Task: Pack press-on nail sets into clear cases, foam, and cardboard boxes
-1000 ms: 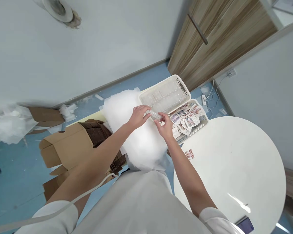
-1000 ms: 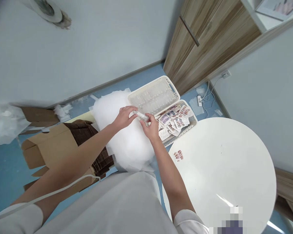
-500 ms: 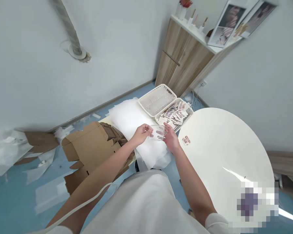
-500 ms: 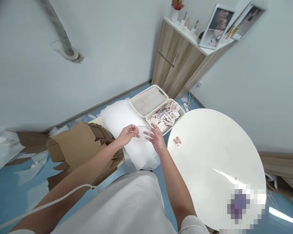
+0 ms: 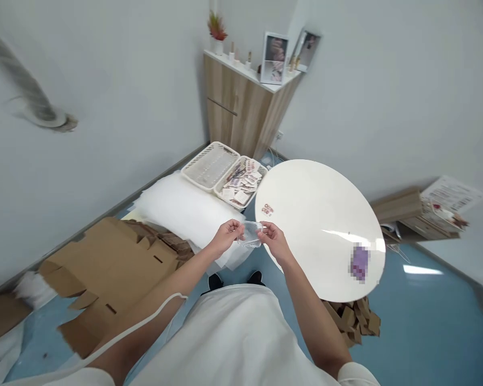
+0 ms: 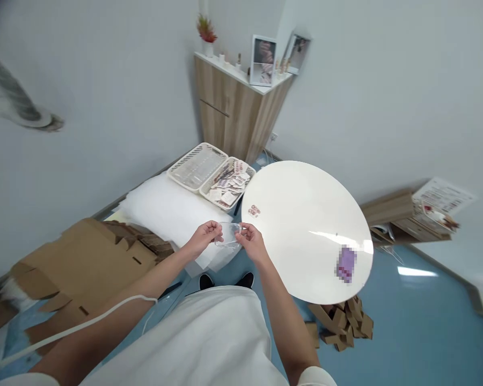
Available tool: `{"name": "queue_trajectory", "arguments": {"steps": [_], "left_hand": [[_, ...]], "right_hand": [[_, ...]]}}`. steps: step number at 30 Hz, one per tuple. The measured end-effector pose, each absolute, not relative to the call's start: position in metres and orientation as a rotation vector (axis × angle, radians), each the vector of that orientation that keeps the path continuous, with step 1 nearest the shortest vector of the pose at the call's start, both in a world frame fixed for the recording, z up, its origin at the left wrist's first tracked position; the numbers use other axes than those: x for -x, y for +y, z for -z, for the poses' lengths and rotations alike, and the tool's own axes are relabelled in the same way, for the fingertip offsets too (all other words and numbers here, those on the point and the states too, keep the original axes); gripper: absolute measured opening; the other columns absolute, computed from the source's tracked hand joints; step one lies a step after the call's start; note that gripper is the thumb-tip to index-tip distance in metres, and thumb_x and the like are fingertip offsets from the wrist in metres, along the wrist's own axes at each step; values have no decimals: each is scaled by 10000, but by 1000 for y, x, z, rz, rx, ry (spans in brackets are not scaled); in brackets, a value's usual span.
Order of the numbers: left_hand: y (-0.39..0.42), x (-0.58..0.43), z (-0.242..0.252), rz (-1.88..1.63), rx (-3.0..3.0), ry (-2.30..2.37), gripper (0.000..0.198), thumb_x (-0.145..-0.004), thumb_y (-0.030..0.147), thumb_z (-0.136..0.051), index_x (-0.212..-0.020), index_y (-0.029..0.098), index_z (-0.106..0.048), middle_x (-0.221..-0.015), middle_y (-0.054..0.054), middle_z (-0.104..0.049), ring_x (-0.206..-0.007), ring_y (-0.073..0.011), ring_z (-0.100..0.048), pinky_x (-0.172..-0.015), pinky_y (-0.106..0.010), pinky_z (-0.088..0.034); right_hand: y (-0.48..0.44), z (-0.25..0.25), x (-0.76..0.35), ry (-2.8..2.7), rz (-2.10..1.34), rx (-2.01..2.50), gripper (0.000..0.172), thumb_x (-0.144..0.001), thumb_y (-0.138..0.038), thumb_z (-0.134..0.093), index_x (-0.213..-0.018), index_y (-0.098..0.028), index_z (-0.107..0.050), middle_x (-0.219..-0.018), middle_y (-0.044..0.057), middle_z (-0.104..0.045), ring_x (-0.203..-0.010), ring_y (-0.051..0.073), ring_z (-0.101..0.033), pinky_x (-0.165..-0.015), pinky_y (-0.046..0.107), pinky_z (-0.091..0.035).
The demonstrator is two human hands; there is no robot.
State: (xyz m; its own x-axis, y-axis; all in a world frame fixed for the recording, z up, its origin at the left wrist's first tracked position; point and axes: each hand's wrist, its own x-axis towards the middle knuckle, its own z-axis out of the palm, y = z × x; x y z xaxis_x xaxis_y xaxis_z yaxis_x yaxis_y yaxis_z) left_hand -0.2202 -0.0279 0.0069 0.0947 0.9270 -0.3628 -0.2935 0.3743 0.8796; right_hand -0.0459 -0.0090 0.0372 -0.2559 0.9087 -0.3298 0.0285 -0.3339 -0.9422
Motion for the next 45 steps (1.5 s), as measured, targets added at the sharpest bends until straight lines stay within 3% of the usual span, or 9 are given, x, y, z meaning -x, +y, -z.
{"name": "queue_trajectory", "arguments": {"steps": [4,10,15,20,27,31,34,39,45], "left_hand": [[-16,170,-10,-921,-755,1022,356,-654,480,-621,-803,171,-525,-738,-13,-600,-659,-131,-590,-635,-267,-434],[-23,89,-5,-711,-827,956,520,-561,374,-727,-1010,195,-533,-866,-52,-642,-769,-165,-614,-653,-266,-409],[-27,31,3,-721,-870,1009,327,-614,390,-684,-846,182,-584,-804,-49,-647,-802,-165,-606,-706,-273,-410],[-19,-9,10,-811,-797,1042,291,-664,418,-632,-827,185,-569,-796,-32,-633,-779,-138,-586,-732,-275,-425],[-23,-41,16,-781,-823,1113,364,-601,397,-684,-879,190,-573,-895,-46,-615,-800,-147,-575,-727,-287,-442],[-17,-44,22,-773,-872,1186,344,-641,423,-644,-868,175,-572,-870,-46,-606,-823,-148,-561,-736,-288,-439],[-4,-41,23,-772,-901,1120,343,-677,428,-615,-911,181,-566,-874,-35,-594,-823,-135,-557,-747,-291,-442],[21,-30,18,-666,-1003,996,386,-687,435,-608,-970,174,-585,-841,-44,-603,-778,-132,-560,-735,-295,-435],[38,-18,17,-623,-1099,962,427,-667,403,-639,-1008,178,-512,-753,-12,-599,-692,-122,-576,-682,-285,-418]], "right_hand": [[-19,-36,-7,-1107,-1523,1354,425,-613,-384,-661,-974,-190,-550,-851,45,-638,-652,124,-569,-650,304,-455],[-30,-28,-82,-909,-1388,1406,420,-603,-388,-666,-954,-193,-543,-842,49,-645,-661,137,-582,-665,319,-456],[-35,-21,-125,-820,-1356,1394,450,-622,-359,-652,-1017,-199,-507,-859,48,-638,-686,141,-590,-666,307,-452],[-44,-10,-155,-709,-1396,1410,514,-632,-315,-646,-1099,-219,-455,-879,28,-617,-739,130,-587,-673,281,-456],[-48,8,-176,-402,-1546,1293,379,-586,-276,-685,-918,-217,-511,-849,-5,-594,-730,105,-587,-734,289,-482],[-49,14,-179,-456,-1568,1369,363,-575,-283,-694,-892,-209,-533,-900,22,-607,-808,143,-592,-781,324,-465],[-53,17,-183,-579,-1530,1421,433,-595,-301,-688,-992,-220,-537,-1037,54,-584,-911,174,-571,-832,350,-440],[-52,15,-196,-573,-1402,1529,718,-607,-335,-692,-1238,-248,-360,-1219,97,-477,-1006,210,-539,-873,396,-421],[-44,3,-193,-658,-1259,1590,666,-638,-389,-661,-1230,-263,-385,-1205,99,-491,-984,203,-553,-869,391,-422]]}}
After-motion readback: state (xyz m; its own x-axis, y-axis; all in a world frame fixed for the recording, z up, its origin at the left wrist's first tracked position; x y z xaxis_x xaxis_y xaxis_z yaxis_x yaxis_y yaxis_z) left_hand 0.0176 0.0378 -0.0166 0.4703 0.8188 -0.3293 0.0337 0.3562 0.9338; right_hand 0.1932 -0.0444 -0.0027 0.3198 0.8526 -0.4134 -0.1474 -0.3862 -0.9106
